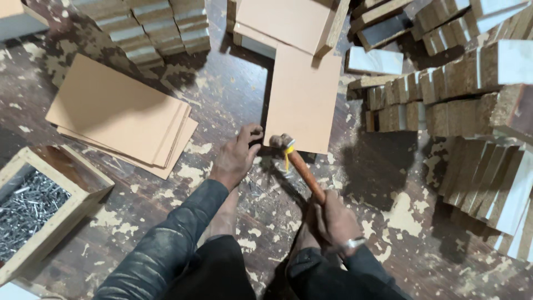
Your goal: The person hammers nails into small wooden box parts on a work table, holding each piece steady with one hand while driving nails with a hammer in the other. They pick nails from the table, position a wooden panel against a box frame, hammer the nails in, and set finished boxes aside among stacks of completed boxes.
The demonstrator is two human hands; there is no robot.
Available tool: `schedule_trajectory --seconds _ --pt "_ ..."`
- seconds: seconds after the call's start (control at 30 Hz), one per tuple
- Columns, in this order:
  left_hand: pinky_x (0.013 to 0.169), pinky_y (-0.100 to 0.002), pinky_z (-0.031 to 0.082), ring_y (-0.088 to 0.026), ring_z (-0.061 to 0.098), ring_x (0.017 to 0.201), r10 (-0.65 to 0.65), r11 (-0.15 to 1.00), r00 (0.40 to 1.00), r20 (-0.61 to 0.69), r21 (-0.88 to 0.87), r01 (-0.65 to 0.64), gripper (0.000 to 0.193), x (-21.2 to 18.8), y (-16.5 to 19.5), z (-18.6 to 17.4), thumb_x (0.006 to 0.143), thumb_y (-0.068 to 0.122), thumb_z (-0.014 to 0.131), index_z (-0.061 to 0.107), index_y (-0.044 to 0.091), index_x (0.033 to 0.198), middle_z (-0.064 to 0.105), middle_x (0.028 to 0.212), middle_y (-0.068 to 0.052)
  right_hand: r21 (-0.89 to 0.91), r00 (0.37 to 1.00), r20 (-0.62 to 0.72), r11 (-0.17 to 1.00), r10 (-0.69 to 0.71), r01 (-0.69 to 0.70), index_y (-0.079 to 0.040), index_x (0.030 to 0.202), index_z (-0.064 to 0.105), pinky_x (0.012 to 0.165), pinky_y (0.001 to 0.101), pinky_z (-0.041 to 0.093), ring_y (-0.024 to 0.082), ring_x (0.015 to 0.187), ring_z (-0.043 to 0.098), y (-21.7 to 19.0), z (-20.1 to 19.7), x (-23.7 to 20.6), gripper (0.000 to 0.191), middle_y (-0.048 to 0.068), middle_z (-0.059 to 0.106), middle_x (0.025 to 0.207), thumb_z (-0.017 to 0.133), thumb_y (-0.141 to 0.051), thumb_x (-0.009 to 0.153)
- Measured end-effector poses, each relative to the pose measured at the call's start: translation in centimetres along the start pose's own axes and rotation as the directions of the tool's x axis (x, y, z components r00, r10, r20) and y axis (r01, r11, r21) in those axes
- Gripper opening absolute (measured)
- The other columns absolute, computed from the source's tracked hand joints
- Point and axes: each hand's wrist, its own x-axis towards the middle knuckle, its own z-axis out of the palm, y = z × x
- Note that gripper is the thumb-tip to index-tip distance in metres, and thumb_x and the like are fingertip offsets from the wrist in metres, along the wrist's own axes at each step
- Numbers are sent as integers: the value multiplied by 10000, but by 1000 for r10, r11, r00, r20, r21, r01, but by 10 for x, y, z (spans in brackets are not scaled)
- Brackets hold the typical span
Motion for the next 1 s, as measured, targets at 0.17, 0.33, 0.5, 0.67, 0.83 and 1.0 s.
schedule_trajectory --seconds 0.17,0.33,0.5,0.67,0.83,1.0 --pt "871 -414 630 -332 730 1109 30 998 999 -27 -51 -31 475 3 3 -2 926 34 673 438 77 1336 727 1203 -190 39 934 -248 960 -258 276 -55 1194 574 513 453 512 366 609 664 0 -9 -8 305 193 668 775 661 -184 932" --pt "873 -422 619 -344 722 1100 60 997 997 -39 -40 -62 492 3 3 -1 929 11 665 422 73 1353 719 1203 -196 -89 992 -105 994 -72 63 -31 1212 574 493 477 507 372 564 655 -2 1 -11 351 184 661 696 634 -153 888" --pt "774 -436 600 -350 727 969 27 996 999 -33 80 -25 402 -2 7 -5 983 84 672 488 116 1339 732 1084 -170 2 977 -119 984 179 -180 -50 1174 554 513 471 482 373 613 640 13 9 -12 215 186 663 706 605 -176 1006" --pt "862 -431 586 -304 719 1005 18 994 999 -50 -109 -24 321 1 18 -7 979 126 593 551 65 1291 699 1124 -175 206 920 -348 972 181 -113 -25 1118 578 511 424 451 316 612 594 34 13 -51 231 149 611 709 633 -219 1007" --pt "964 -464 504 -312 651 1123 -111 963 994 6 -247 109 369 20 36 5 984 273 690 621 7 1232 664 1202 -194 642 832 -12 642 555 -419 -63 1083 687 363 313 383 136 416 512 53 33 -56 234 34 640 611 616 -249 959" --pt "964 -421 551 -242 702 1065 -290 882 944 160 -337 328 307 28 58 12 947 230 653 661 60 1201 705 1153 -117 798 780 240 340 578 -498 -39 1046 667 321 297 376 117 373 475 85 28 -26 255 49 618 606 554 -265 1011"
